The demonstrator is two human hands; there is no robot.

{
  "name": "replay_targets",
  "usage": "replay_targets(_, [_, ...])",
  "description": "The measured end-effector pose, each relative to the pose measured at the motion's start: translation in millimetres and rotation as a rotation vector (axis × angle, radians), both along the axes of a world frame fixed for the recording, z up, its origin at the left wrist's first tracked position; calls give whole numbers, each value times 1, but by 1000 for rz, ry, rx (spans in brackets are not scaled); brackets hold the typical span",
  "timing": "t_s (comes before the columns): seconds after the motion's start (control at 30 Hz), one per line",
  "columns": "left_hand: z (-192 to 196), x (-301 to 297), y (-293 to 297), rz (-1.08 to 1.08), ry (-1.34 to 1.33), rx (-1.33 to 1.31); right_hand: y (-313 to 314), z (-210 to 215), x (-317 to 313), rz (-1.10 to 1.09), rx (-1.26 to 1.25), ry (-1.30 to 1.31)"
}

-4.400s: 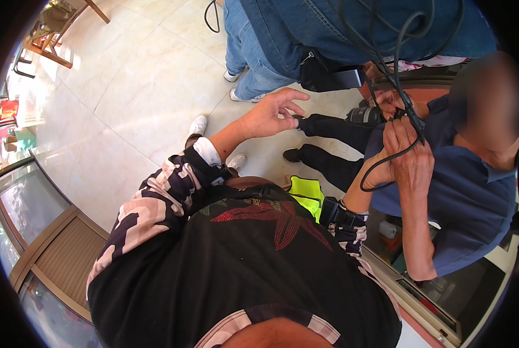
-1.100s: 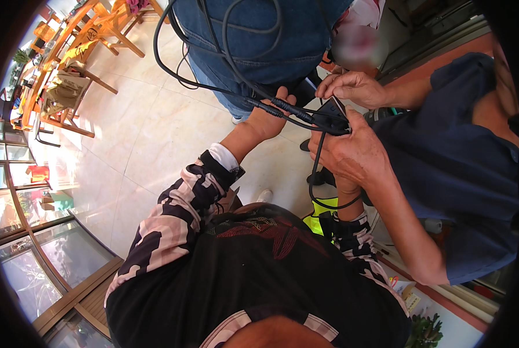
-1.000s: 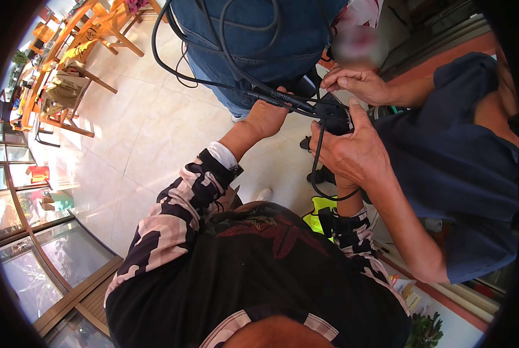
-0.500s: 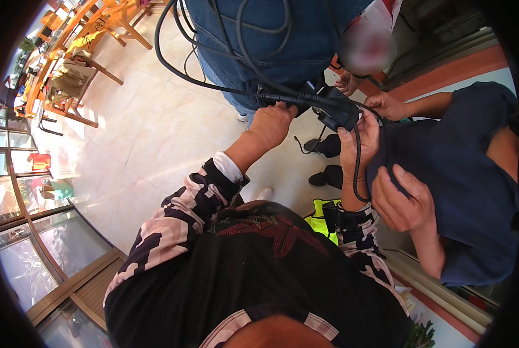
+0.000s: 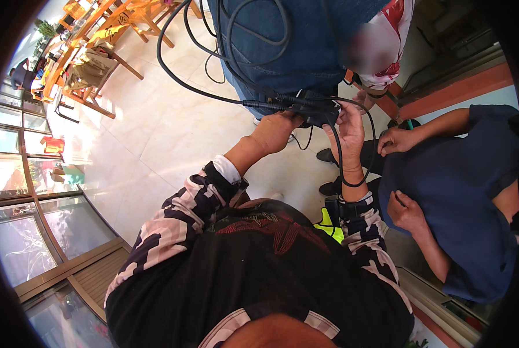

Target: The person holds a small black electronic device and connects cables to it while another person assists by handing over a cable and helping with the connection. The device is manipulated and oriented multiple times during the process.

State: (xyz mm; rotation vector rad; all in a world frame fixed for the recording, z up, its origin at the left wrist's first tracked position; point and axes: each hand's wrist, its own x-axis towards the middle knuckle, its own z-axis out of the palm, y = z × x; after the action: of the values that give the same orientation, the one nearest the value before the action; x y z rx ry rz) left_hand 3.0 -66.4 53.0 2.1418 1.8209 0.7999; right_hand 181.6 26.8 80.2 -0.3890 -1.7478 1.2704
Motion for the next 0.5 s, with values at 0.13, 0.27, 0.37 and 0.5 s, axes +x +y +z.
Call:
replay_targets(0.13, [3,-4,-12,53,-217,-47,-4,12,-6,59,-39,-40])
replay_targets(0.27, [9,-13,-19,96,-397,34,-4,24,-5,53,-33,-68])
replay_targets(0.37, [17,-22,-21,224,-499,54,-5,26,-2,66,-3,-136])
replay_targets(0.5, [29,-29,-7,-118,-482,231,-6,22,1,90,85,-228])
